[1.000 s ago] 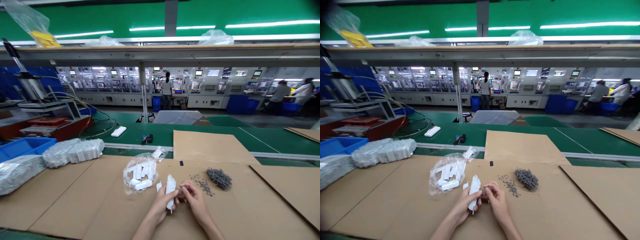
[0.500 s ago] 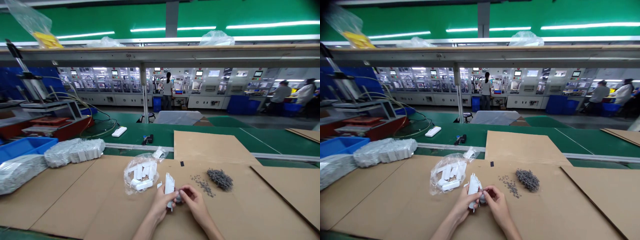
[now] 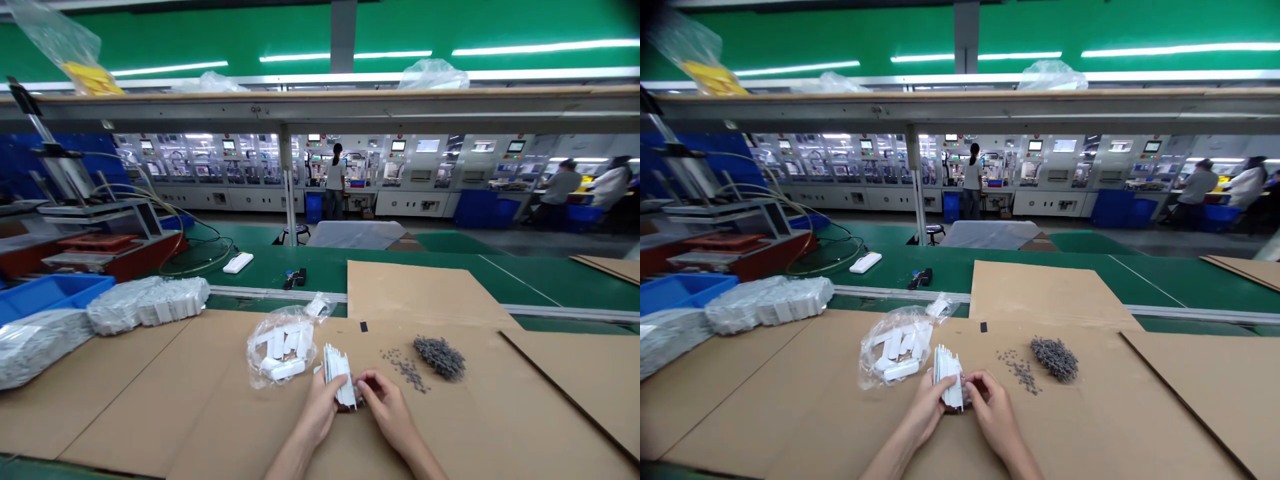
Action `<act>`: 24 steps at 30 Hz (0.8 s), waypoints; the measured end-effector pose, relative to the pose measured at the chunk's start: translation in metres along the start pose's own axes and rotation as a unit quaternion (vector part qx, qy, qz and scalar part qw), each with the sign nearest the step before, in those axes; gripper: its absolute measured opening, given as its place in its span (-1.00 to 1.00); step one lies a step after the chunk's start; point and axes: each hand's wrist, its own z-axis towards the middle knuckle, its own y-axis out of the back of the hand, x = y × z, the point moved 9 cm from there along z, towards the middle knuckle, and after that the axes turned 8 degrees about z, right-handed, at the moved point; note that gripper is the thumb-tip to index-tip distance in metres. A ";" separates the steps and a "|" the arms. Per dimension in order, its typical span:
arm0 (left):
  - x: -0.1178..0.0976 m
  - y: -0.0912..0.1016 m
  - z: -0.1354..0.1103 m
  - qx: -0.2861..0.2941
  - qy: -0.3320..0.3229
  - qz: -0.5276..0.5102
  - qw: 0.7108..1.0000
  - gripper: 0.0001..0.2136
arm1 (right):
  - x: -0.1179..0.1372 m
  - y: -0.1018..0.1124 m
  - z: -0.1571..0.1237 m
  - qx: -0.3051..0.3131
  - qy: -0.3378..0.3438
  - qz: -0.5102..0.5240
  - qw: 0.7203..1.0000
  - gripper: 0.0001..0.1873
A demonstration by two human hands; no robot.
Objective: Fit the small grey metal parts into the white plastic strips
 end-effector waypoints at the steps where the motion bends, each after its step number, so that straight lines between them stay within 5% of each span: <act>1: -0.002 0.003 0.001 -0.010 -0.016 0.021 1.000 -0.72 | -0.001 0.000 0.000 0.000 0.000 -0.007 1.000 -0.76; 14: -0.021 0.003 -0.001 -0.025 -0.103 0.199 0.974 -0.64 | -0.001 0.000 -0.001 -0.002 0.017 -0.054 0.998 -0.84; 24: -0.023 -0.009 -0.004 0.020 -0.114 0.250 0.961 -0.71 | -0.020 0.010 0.004 -0.050 -0.021 0.050 0.997 -0.78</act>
